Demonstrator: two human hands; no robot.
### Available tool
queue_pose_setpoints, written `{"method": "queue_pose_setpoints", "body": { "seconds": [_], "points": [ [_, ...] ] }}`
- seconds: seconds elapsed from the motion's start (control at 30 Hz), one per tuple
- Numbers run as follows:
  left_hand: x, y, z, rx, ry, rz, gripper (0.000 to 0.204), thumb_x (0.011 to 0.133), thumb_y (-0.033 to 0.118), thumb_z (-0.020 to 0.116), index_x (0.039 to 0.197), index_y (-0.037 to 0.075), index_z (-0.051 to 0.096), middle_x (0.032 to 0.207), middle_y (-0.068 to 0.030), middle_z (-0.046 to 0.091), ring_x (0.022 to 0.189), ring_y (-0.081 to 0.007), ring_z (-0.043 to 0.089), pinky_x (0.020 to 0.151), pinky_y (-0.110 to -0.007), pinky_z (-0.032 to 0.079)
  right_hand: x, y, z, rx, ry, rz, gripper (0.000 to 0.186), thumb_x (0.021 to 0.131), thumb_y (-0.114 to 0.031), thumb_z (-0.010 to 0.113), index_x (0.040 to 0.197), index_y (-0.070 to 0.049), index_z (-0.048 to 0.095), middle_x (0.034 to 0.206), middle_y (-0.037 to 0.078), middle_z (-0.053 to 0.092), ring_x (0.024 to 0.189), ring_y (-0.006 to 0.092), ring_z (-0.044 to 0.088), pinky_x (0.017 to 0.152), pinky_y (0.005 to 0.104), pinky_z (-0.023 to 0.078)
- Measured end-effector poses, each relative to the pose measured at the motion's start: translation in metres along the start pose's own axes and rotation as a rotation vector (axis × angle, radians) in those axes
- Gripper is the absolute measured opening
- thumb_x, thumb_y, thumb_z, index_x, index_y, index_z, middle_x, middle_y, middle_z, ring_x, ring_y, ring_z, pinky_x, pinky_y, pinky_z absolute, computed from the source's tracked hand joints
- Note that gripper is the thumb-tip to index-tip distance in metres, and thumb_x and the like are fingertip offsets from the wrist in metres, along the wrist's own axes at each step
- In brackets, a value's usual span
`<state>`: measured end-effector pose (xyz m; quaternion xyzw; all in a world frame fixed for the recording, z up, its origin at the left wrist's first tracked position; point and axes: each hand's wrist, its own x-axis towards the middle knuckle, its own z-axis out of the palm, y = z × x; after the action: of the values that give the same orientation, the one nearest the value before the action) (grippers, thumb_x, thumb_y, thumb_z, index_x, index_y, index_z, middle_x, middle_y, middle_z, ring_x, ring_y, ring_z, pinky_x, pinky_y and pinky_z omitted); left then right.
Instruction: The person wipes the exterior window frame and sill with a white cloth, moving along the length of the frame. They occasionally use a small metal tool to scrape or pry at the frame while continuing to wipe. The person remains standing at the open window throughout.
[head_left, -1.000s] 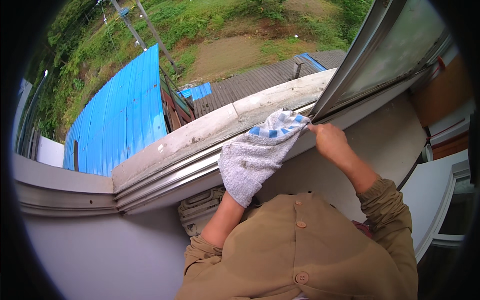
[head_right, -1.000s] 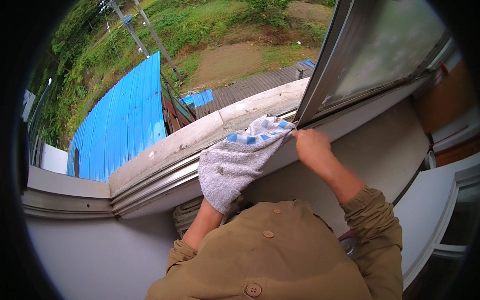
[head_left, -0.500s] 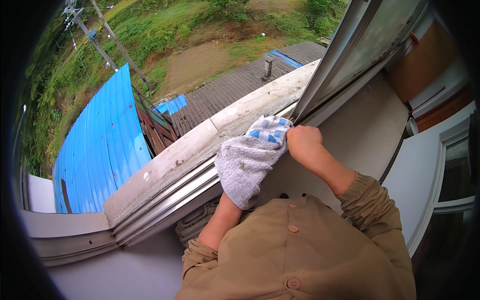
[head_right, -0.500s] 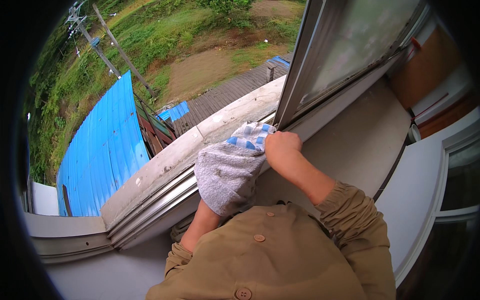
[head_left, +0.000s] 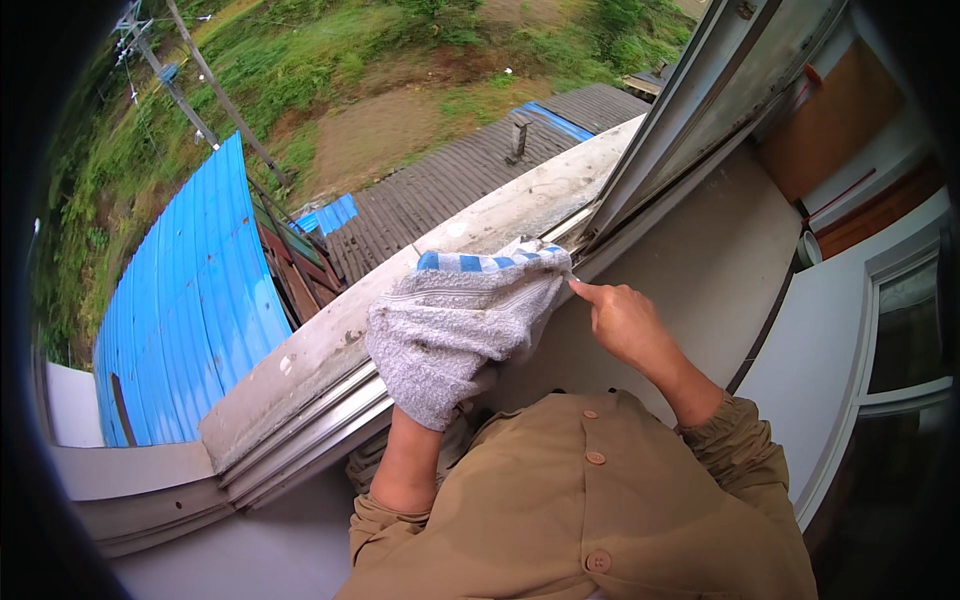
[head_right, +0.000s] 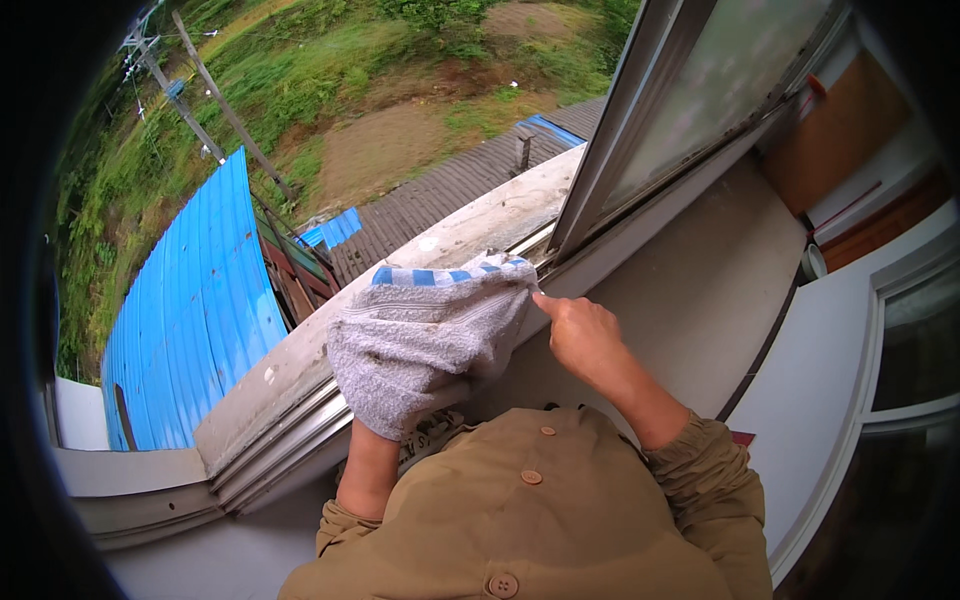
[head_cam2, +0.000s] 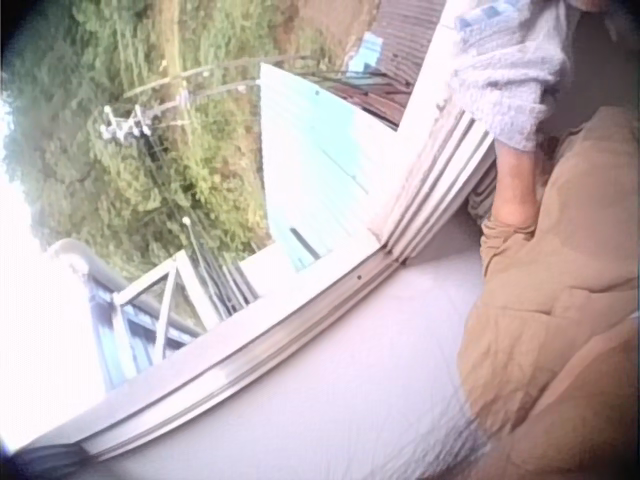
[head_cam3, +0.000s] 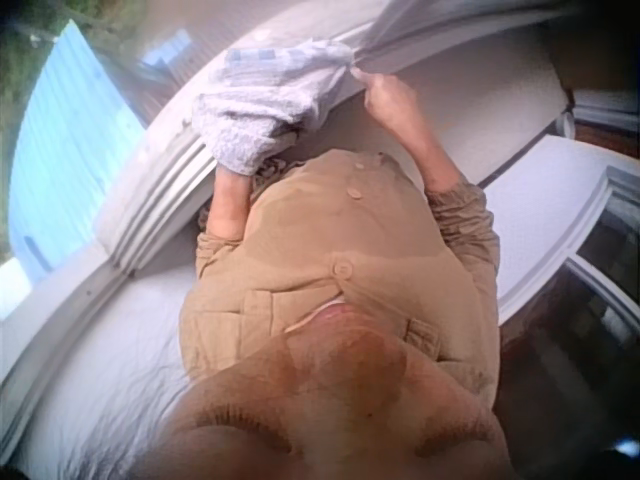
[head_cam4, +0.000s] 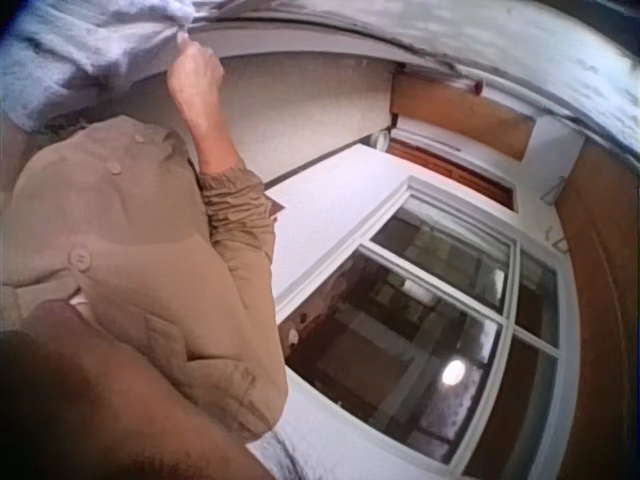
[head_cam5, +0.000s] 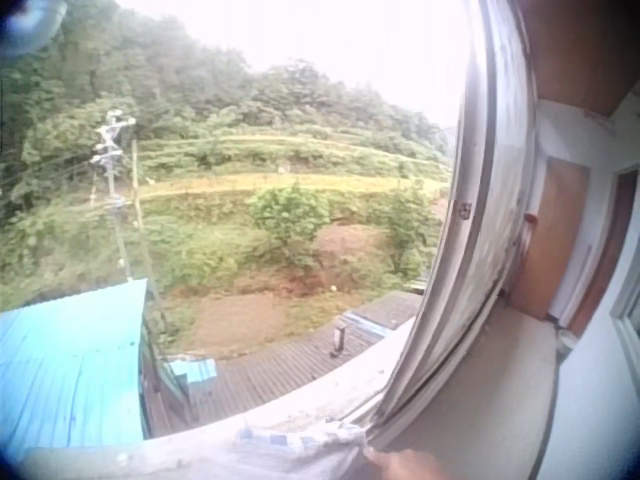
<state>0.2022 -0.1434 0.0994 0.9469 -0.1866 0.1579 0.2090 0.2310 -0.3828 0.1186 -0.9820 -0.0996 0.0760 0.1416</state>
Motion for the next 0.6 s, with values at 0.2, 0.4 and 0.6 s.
{"method": "queue_pose_setpoints", "body": {
  "seconds": [0.2,0.4,0.6],
  "points": [
    [0.037,0.036,-0.028,0.084,-0.048,0.078,0.025,0.075,0.029,0.062,0.097,0.019,0.063,0.090,-0.0051,0.061,0.086,-0.0259,0.056,0.072,-0.038,0.045,0.030,-0.014,0.000,-0.200,-0.088,0.078,0.020,0.082,-0.008,0.050,0.094,-0.006,0.066,0.084,0.019,0.066,0.080,0.0356,0.064,0.068,0.0437,0.051],
    [0.067,0.040,0.022,-0.037,0.236,0.193,0.015,0.076,0.025,0.055,0.088,0.016,0.059,0.080,-0.0047,0.058,0.076,-0.0238,0.056,0.062,-0.038,0.044,0.050,0.003,-0.010,-0.298,-0.079,0.180,0.019,0.082,-0.011,0.052,0.089,-0.005,0.068,0.090,0.014,0.068,0.087,0.0308,0.066,0.071,0.0399,0.053],
    [0.079,0.046,0.029,-0.042,0.052,0.181,0.013,0.077,0.022,0.052,0.083,0.011,0.054,0.079,-0.0081,0.056,0.077,-0.0265,0.055,0.065,-0.041,0.043,0.059,0.008,-0.013,-0.440,-0.173,0.182,0.029,0.079,-0.007,0.055,0.103,-0.018,0.068,0.092,0.011,0.068,0.086,0.0285,0.066,0.071,0.0387,0.053]
  ]
}}
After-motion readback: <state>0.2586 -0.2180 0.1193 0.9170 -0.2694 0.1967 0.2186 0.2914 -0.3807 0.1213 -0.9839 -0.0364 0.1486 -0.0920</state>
